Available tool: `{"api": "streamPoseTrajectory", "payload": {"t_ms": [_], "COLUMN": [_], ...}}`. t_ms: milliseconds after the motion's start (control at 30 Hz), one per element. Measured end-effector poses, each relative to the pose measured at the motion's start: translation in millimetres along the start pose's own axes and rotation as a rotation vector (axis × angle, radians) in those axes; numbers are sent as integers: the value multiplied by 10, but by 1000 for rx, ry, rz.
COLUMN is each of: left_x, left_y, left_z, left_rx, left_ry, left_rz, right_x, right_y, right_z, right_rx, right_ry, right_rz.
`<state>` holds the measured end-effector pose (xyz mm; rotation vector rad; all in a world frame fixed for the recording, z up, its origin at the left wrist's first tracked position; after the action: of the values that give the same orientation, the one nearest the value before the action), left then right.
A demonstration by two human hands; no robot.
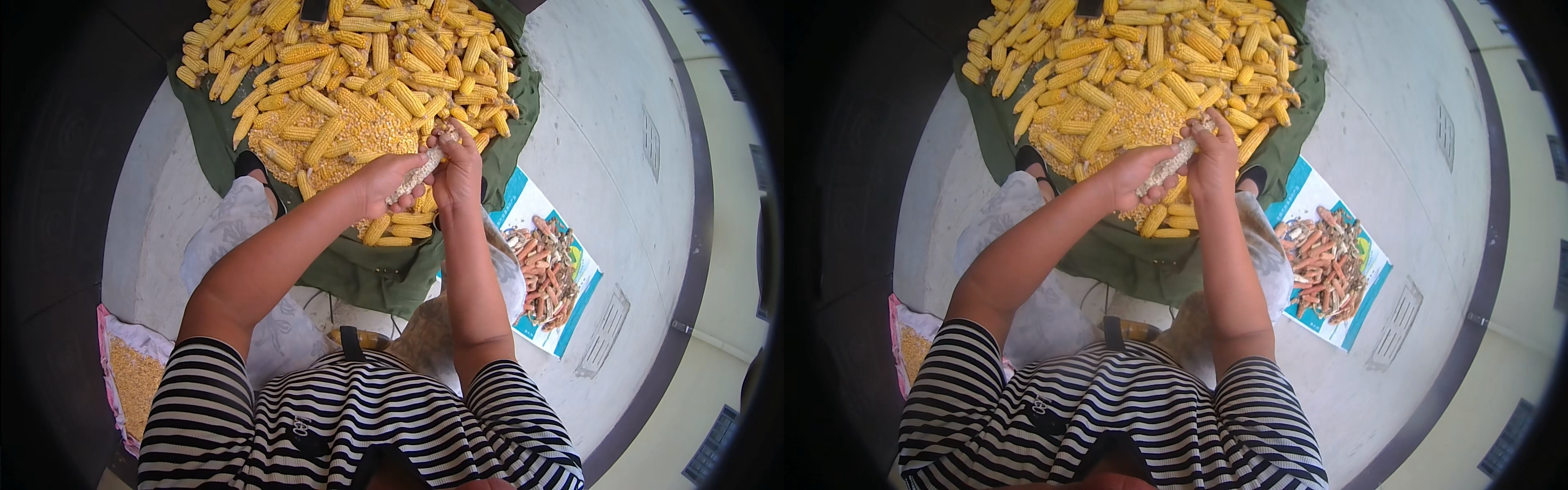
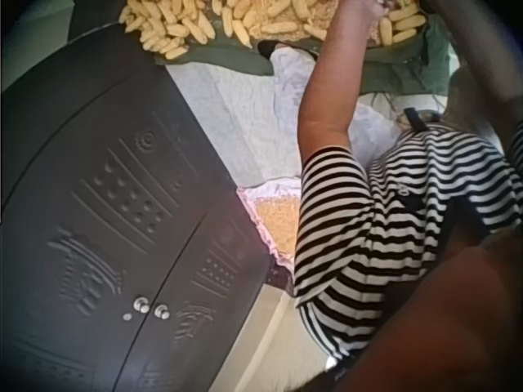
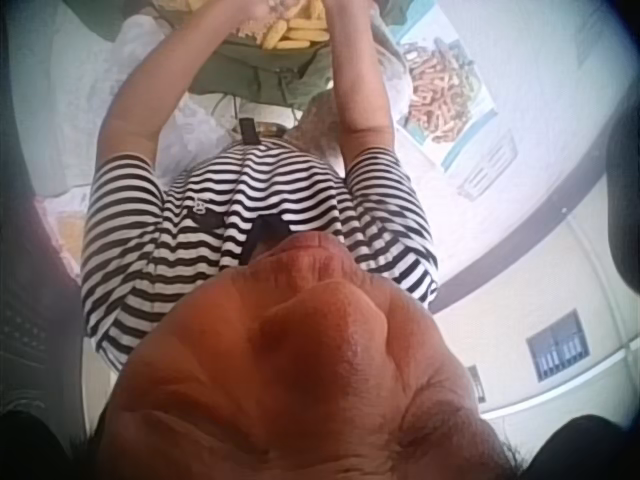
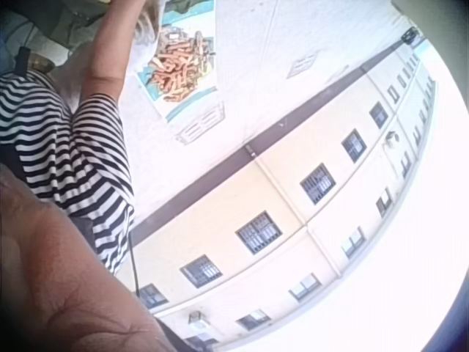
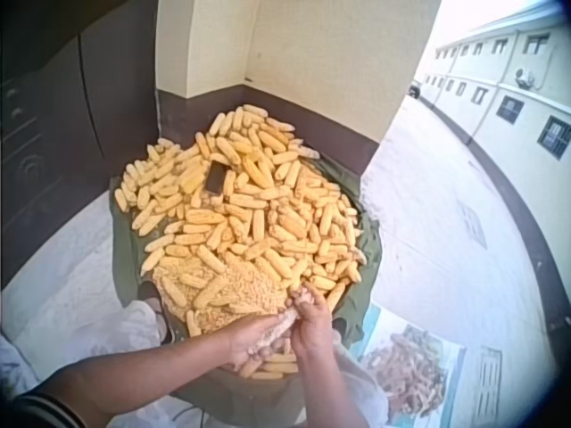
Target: The person sits on the floor and shucks corn cobs by hand, removing kernels from the cob and placing them into a pile on a green tarp. The person repeatedly picks up cobs, strips kernels, and discards the cobs to the side.
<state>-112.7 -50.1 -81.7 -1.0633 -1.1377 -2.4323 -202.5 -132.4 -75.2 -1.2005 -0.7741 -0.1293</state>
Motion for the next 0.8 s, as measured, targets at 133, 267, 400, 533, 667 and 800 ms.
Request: {"api": "streamPoseTrajectory", "payload": {"t_ms": [133,267,400,533,667,800], "left_x": [6,-4,-15,-7,46,-1], "left_y": [-49,-16,37,48,-18,-23], "left_z": [-22,-50,-20,-22,-43,-19], "left_rx": [64,102,109,99,90,29], "left_ry": [10,119,88,49,91,66], "left_rz": [-92,-321,-280,-273,-318,-178], "right_x": [-7,-37,67,36,-131,-94], "right_y": [38,95,57,61,159,190], "right_z": [27,11,44,24,-34,-2], "right_rx": [-9,-34,34,14,40,37], "right_ry": [97,135,67,44,95,99], "right_rz": [158,45,-302,-136,95,-163]}}
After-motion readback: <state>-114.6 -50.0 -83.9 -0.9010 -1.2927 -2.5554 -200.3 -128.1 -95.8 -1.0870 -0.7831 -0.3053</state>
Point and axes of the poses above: each hand's wrist, its own z-axis away from the middle knuckle, its own x-axis out of the palm, y = z × x, the point moved 6 cm from there along -z, towards the middle knuckle, and after that the axes turned 14 degrees about -y, right-handed, at the moved point
